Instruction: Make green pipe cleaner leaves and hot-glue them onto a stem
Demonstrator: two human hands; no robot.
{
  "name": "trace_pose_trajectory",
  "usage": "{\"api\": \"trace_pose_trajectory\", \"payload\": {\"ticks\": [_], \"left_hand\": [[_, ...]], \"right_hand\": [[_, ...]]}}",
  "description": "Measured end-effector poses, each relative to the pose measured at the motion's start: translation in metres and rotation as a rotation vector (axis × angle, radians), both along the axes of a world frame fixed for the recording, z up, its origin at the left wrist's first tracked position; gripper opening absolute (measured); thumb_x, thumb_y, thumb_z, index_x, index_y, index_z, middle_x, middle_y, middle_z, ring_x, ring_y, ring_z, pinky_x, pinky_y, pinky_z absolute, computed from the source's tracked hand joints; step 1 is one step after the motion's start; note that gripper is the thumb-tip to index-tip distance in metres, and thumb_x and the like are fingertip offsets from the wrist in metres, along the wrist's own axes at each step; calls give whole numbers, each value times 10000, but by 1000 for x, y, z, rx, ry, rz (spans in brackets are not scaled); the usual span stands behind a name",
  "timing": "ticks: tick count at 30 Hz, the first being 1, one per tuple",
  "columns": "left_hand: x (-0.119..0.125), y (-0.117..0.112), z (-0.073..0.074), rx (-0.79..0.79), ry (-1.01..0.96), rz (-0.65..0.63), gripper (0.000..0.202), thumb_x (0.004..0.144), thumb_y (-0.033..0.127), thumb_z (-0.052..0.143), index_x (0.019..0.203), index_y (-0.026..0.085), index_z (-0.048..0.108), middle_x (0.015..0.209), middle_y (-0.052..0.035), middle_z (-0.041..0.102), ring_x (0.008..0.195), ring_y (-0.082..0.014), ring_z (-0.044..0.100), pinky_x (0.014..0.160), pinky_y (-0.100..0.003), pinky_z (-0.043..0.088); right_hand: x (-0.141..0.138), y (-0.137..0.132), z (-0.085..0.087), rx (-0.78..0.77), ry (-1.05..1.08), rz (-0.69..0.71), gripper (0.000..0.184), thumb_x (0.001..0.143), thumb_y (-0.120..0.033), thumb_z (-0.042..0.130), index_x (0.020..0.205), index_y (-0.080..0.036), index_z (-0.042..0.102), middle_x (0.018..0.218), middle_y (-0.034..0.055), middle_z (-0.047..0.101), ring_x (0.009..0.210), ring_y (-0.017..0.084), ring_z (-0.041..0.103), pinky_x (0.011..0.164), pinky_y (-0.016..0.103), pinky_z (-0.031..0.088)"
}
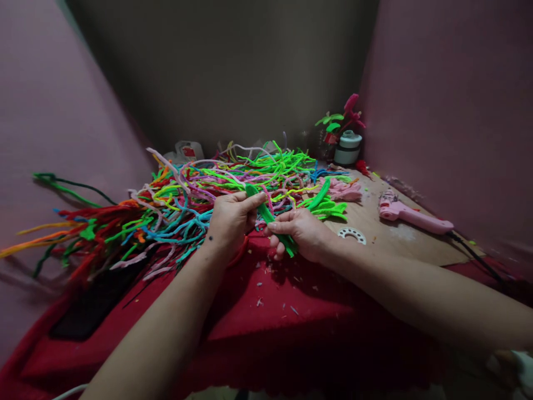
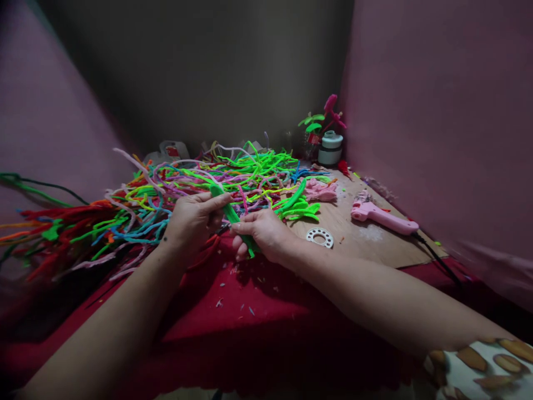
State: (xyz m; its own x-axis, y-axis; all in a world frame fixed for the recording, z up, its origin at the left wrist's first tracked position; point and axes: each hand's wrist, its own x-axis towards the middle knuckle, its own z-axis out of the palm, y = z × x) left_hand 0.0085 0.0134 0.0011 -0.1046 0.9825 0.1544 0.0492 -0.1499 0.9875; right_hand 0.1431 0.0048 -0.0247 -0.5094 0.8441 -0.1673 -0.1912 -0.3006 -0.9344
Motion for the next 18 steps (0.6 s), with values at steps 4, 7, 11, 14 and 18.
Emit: {"api": "trace_pose_trajectory", "payload": {"ticks": [4,7,11,14,18], "left_hand": [[-4,2,-1,136,126,97,390,647,296,682,445,167,374,371,69,347,345,-40,284,352,-206,189],[-3,1,-2,299,289,200,387,667,287,667,430,152,392,407,60,366,395,-35,286,379,-202,190],[-4,3,-3,178,166,91,380,672,308,669,460,164,388,387,68,358,362,-38,287,366,-205,190],[-7,6,-6,-43,43,-185,321,667,328,683,526,165,446,388,68,394,331,-44,314,348,-203,197],[-11,7,-9,-220,-12,-376,241,635,281,718,576,133,538,454,32,495,377,-50,412,375,-187,271]], "right_hand": [[0,2,1,-20,14,-2,172,820,-89,492,665,-96,566,461,9,578,323,96,524,340,189,447],[0,4,-2,-43,24,-7,173,823,-98,498,666,-92,569,459,11,578,319,99,517,344,206,460],[1,6,-7,-39,31,-33,165,817,-110,512,660,-92,563,467,20,589,325,108,522,353,226,473],[2,8,-10,-18,12,-48,174,808,-109,518,639,-94,555,462,21,589,316,110,517,349,231,472],[3,10,-11,14,15,-28,171,789,-99,529,619,-92,555,464,16,587,313,108,515,347,231,472]]}}
